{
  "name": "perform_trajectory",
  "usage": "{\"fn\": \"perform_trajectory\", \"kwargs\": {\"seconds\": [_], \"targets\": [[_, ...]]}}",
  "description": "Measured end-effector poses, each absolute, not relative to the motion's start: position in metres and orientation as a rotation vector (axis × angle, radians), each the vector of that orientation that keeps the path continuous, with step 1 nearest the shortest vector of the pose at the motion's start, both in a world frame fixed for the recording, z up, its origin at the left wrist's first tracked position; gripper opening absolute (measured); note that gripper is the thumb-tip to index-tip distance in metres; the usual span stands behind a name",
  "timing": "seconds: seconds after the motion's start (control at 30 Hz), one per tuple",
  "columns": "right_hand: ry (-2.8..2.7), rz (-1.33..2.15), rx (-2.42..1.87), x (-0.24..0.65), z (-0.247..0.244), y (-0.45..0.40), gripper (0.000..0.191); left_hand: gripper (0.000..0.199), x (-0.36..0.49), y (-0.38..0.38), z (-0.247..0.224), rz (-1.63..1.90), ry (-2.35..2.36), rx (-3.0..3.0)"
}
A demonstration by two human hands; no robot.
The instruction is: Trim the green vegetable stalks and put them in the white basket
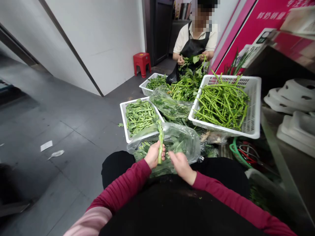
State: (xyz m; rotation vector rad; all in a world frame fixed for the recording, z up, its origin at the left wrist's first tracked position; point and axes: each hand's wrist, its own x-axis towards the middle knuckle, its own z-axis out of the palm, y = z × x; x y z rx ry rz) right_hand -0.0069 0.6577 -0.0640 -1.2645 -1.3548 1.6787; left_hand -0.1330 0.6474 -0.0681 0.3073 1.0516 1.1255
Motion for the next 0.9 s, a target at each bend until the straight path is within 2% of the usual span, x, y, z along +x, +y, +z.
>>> {"fn": "perform_trajectory", "kwargs": {"seconds": [0.13,0.27,0.4,0.5,0.63,0.8,0.9], "targets": [[-0.928,1.810,-1.200,0.003,-0.067,0.701,0.041,0.035,-0.133,0.640,-0.064,1.053,0.977,0.521],[-0.899,2.016,-0.967,0.008,-0.056,0.721,0.042,0.036,-0.128,0.631,-0.063,0.957,0.895,0.582],[-0.832,1.844,-0.980,-0.003,-0.050,0.707,0.041,0.035,-0.125,0.628,-0.063,0.932,0.848,0.582],[-0.678,1.784,-0.978,-0.013,-0.049,0.697,0.035,0.034,-0.122,0.626,-0.064,0.971,0.834,0.565],[-0.465,2.074,-1.104,-0.012,-0.044,0.697,0.021,0.034,-0.123,0.624,-0.065,0.991,0.864,0.677],[-0.858,2.104,-1.167,-0.004,-0.053,0.689,0.018,0.042,-0.128,0.622,-0.060,0.653,0.683,0.537],[-1.165,2.179,-1.244,-0.008,-0.078,0.664,0.022,0.041,-0.131,0.627,-0.047,0.734,0.649,0.556]]}}
